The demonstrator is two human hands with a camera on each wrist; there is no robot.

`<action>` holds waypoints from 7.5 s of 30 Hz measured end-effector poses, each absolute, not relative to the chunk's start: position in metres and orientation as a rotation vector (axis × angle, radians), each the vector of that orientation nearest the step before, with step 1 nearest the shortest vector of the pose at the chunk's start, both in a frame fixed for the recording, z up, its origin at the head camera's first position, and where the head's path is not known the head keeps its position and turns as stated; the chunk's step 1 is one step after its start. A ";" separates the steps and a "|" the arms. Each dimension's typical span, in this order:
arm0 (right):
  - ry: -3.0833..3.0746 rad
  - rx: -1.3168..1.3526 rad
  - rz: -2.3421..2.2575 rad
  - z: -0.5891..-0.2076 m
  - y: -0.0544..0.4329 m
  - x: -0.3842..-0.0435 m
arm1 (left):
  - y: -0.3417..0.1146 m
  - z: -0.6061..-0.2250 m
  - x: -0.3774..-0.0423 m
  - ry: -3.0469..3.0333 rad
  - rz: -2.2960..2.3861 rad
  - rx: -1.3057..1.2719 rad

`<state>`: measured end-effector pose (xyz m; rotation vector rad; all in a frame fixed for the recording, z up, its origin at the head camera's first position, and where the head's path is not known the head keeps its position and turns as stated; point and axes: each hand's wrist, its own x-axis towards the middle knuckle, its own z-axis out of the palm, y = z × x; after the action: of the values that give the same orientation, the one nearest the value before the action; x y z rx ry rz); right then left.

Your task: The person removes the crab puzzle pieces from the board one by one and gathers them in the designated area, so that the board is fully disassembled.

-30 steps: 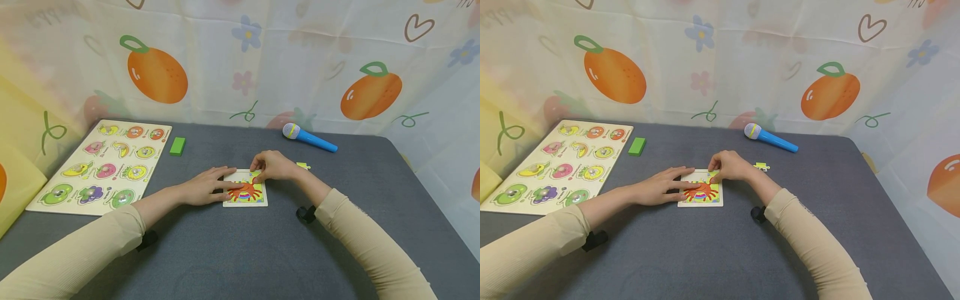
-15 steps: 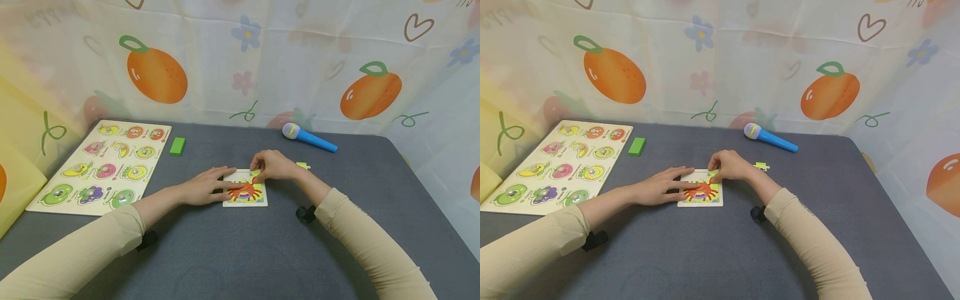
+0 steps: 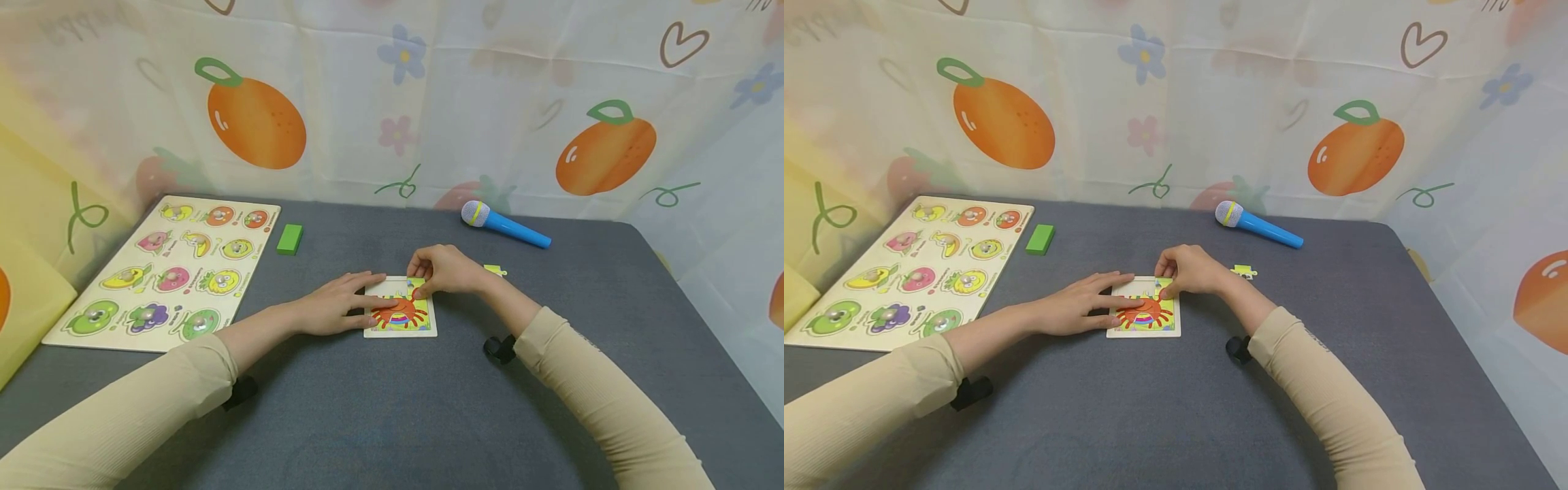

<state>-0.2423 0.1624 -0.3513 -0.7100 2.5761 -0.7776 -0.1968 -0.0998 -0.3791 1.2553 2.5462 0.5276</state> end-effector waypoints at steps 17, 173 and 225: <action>2.548 -0.744 -0.806 -0.353 0.165 -0.241 | -0.098 -0.378 -0.195 2.537 0.510 1.259; 2.584 -0.167 -0.820 -0.333 0.319 -0.253 | -0.079 -0.377 -0.192 2.524 0.464 1.206; 2.478 -0.782 -0.869 -0.333 0.145 -0.226 | -0.094 -0.379 -0.200 2.539 0.773 0.984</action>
<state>-0.2261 0.1451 -0.3333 -0.7816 2.4777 -0.8694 -0.1998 -0.0937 -0.3790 0.9836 2.5387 0.7732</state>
